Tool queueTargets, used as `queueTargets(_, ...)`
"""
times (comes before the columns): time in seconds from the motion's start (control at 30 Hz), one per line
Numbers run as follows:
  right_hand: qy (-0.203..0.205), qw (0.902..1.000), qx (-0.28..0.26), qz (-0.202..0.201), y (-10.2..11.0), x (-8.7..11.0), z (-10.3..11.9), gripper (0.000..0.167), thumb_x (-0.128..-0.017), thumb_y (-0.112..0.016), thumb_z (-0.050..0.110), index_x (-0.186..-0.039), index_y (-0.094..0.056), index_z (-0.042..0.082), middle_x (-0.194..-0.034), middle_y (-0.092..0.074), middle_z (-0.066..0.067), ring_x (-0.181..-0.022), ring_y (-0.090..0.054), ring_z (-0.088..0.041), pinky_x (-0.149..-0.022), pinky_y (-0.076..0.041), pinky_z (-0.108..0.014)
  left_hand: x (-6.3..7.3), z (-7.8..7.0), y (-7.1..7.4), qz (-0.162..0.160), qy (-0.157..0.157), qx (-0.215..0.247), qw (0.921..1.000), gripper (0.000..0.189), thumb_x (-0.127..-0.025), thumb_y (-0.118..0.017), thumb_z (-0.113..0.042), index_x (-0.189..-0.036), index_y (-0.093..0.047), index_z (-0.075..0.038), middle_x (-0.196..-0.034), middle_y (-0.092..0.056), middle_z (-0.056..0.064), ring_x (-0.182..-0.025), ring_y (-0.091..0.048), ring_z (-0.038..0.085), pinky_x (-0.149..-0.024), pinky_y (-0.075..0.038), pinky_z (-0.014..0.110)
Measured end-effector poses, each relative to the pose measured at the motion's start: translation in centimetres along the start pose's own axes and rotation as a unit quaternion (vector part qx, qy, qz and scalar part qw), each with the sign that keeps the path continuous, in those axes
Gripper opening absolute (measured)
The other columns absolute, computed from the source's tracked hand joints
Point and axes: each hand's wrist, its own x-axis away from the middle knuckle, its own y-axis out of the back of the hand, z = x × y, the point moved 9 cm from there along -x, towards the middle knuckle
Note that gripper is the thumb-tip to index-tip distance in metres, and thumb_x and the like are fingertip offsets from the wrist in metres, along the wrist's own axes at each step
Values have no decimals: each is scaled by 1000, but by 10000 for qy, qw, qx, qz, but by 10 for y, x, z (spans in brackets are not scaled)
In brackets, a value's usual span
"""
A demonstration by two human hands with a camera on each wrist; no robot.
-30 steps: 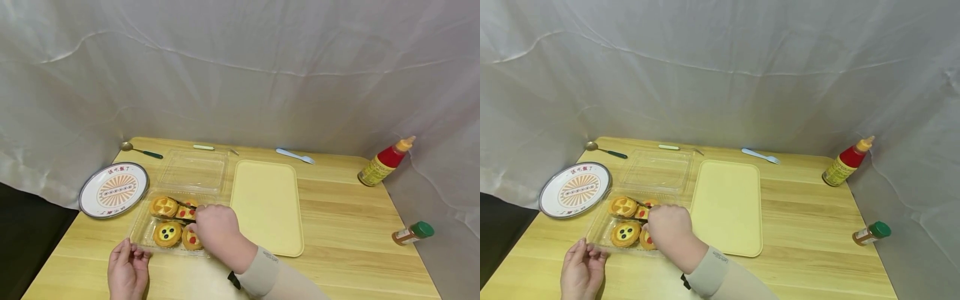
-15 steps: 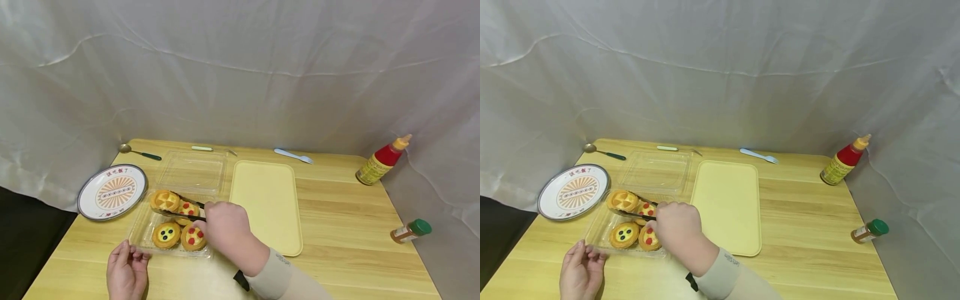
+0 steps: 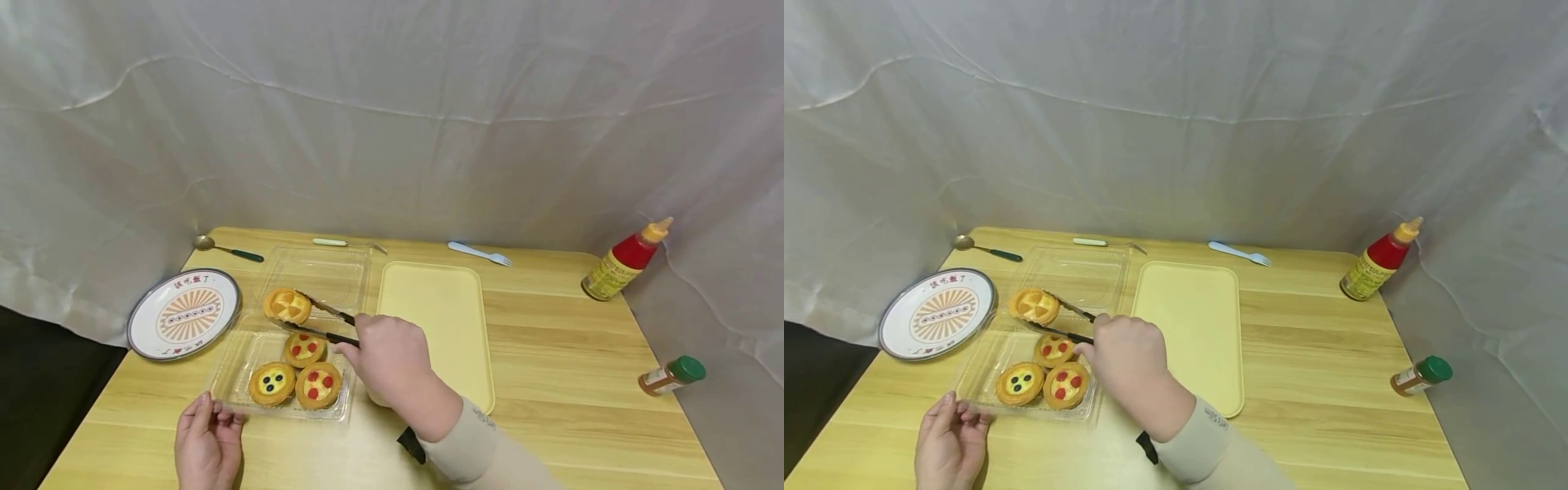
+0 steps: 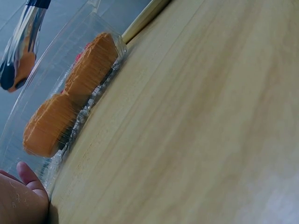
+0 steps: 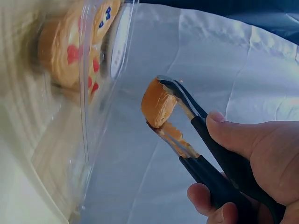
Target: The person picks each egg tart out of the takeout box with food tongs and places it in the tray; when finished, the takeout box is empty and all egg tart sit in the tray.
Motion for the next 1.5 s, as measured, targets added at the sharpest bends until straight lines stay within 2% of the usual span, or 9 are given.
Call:
queueTargets(0.27,-124,9997,144,-141,8,-2,-19,53,-87,-79,63,-72,-57,18,-52,-35,7,-41,-38,-12,-34,-29,-27,0,0,0,8,21,87,10000,8,-108,-58,-6,-101,-61,-2,-79,-55,9,-67,-51,18,-59,-50,34)
queueTargets(0.57,-471,9987,138,-123,15,-7,-49,51,-88,-81,58,-75,-58,15,-53,-41,4,-42,-44,-16,-36,-33,-32,0,1,1,-36,53,92,9999,7,-108,-58,-6,-102,-62,-2,-80,-55,9,-67,-52,18,-59,-50,34)
queueTargets(0.8,-579,9976,166,-351,20,-9,-73,52,-85,-85,55,-74,-56,13,-53,-45,2,-41,-45,-19,-36,-35,-34,0,1,1,-19,33,87,10000,7,-108,-58,-6,-103,-61,-2,-80,-55,9,-67,-51,18,-59,-50,34)
queueTargets(1.07,-871,9959,125,-229,15,-10,-100,52,-86,-85,53,-75,-57,11,-54,-45,-1,-43,-46,-23,-36,-37,-37,-1,0,1,69,20,111,9999,9,-108,-58,-6,-101,-61,-2,-79,-55,9,-67,-52,18,-59,-51,34)
queueTargets(1.23,-1016,9948,47,-4,7,-11,-113,51,-88,-85,51,-77,-59,8,-55,-48,-3,-43,-47,-24,-37,-39,-38,0,0,1,34,15,65,10000,8,-108,-58,-7,-102,-61,-2,-80,-54,9,-68,-51,18,-60,-51,35)
queueTargets(1.5,-1139,9930,248,215,2,-12,-131,50,-89,-83,51,-81,-63,6,-59,-53,-8,-45,-50,-26,-40,-44,-43,-1,0,0,39,8,35,10000,9,-108,-58,-6,-101,-62,-2,-80,-55,9,-68,-52,18,-60,-51,34)
